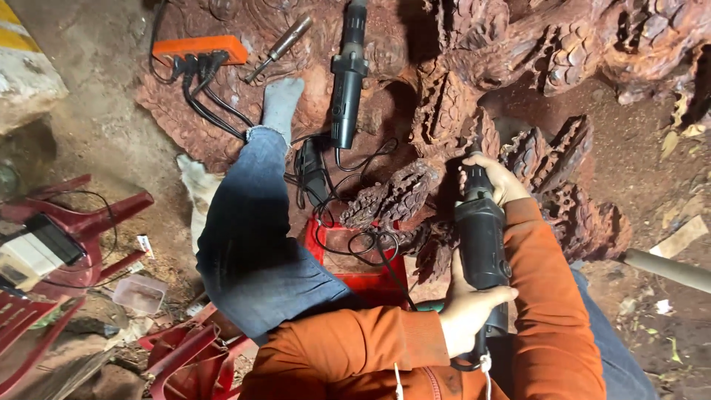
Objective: Carving and detailing a large, intricate piece of wood using a rotary power tool.
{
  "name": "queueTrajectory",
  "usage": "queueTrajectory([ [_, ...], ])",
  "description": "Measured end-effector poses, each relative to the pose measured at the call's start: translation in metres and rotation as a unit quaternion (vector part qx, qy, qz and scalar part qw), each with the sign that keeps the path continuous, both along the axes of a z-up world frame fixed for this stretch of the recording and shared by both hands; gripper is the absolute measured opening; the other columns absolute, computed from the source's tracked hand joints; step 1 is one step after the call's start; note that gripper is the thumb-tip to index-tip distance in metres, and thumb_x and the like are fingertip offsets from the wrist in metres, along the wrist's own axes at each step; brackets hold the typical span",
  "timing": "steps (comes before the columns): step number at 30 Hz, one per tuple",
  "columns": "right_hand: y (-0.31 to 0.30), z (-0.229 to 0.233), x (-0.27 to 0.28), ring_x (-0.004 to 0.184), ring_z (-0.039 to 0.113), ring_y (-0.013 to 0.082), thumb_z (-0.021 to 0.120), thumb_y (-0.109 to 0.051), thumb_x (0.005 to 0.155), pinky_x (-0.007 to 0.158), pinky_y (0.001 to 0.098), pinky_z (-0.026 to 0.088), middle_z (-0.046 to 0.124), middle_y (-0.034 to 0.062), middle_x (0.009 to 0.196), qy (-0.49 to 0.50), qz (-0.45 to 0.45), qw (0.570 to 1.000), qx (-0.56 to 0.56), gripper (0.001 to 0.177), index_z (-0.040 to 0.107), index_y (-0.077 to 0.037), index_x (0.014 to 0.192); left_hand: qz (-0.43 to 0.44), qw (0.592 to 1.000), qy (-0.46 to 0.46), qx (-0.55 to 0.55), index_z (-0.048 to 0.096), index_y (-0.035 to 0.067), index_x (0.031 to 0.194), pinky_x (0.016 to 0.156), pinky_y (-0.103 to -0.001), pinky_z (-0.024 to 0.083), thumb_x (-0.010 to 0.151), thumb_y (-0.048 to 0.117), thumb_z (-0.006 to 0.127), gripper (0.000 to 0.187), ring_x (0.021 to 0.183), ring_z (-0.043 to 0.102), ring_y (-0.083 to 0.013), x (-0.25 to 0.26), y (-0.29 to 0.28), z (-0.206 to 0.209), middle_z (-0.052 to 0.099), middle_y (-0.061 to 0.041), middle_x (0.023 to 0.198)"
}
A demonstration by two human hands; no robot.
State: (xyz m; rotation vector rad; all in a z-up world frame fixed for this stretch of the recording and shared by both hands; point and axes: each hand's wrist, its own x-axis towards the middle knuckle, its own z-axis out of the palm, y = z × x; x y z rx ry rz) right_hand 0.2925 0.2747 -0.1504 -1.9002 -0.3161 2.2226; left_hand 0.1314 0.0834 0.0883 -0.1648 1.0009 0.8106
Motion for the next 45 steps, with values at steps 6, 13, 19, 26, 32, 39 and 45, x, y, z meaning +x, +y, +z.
queueTrajectory([
  [6,0.014,-0.005,0.013,0.047,0.062,0.0190,0.064,-0.027,0.091,0.039,0.0273,0.050,0.066,0.0062,0.068,0.054,0.027,0.992,-0.110,0.021,0.061,-0.007,0.083,0.046,0.997,-0.056,-0.036,0.024,0.029,0.150,0.061,-0.023,0.053,0.076,-0.003,0.067,0.091,0.071,0.061,-0.0111,0.017,0.007,0.005,0.057,-0.005,0.111],
  [13,0.028,-0.013,0.023,0.049,0.065,0.0184,0.062,-0.028,0.091,0.039,0.0264,0.049,0.070,0.0057,0.069,0.063,0.077,0.985,-0.141,0.026,0.066,-0.007,0.077,0.008,0.996,-0.044,-0.075,0.019,0.033,0.149,0.068,-0.025,0.052,0.076,0.009,0.071,0.092,0.082,0.059,-0.0092,0.025,0.022,0.011,0.055,0.001,0.112],
  [19,0.029,-0.014,0.025,0.044,0.062,0.0181,0.062,-0.025,0.089,0.034,0.0267,0.048,0.068,0.0051,0.067,0.056,0.088,0.987,-0.122,0.020,0.064,-0.007,0.080,-0.014,0.997,-0.055,-0.058,0.005,0.035,0.154,0.071,-0.025,0.053,0.081,0.015,0.069,0.100,0.084,0.059,-0.0089,0.027,0.019,0.006,0.053,0.000,0.114],
  [26,0.015,-0.007,0.026,0.047,0.062,0.0171,0.063,-0.025,0.091,0.038,0.0244,0.050,0.067,0.0065,0.070,0.057,0.052,0.991,-0.107,0.020,0.060,-0.005,0.087,-0.058,0.997,-0.033,-0.032,-0.010,0.034,0.155,0.079,-0.027,0.053,0.079,0.012,0.065,0.109,0.087,0.058,-0.0108,0.022,0.012,0.012,0.049,-0.003,0.118],
  [32,0.018,-0.010,0.025,0.049,0.063,0.0180,0.061,-0.024,0.091,0.040,0.0264,0.051,0.065,0.0064,0.069,0.053,0.057,0.991,-0.113,0.019,0.059,-0.005,0.087,-0.093,0.995,-0.038,-0.029,-0.007,0.033,0.154,0.079,-0.027,0.053,0.080,0.015,0.065,0.105,0.089,0.057,-0.0109,0.012,0.020,0.015,0.048,-0.003,0.119],
  [39,0.019,-0.016,0.025,0.042,0.060,0.0174,0.063,-0.024,0.089,0.033,0.0258,0.048,0.064,0.0063,0.068,0.051,0.080,0.991,-0.095,0.021,0.058,-0.004,0.087,-0.087,0.995,-0.044,-0.025,-0.007,0.037,0.153,0.082,-0.026,0.051,0.081,0.010,0.063,0.104,0.088,0.055,-0.0078,0.012,0.021,0.015,0.046,-0.001,0.120],
  [45,0.004,0.014,0.011,0.047,0.059,0.0158,0.063,-0.020,0.088,0.036,0.0241,0.047,0.065,0.0047,0.073,0.011,0.053,0.998,-0.030,0.019,0.058,-0.006,0.099,0.004,1.000,-0.015,0.015,0.011,0.033,0.151,0.082,-0.027,0.051,0.076,-0.003,0.063,0.098,0.093,0.056,-0.0103,0.032,-0.007,0.000,0.050,-0.001,0.116],
])
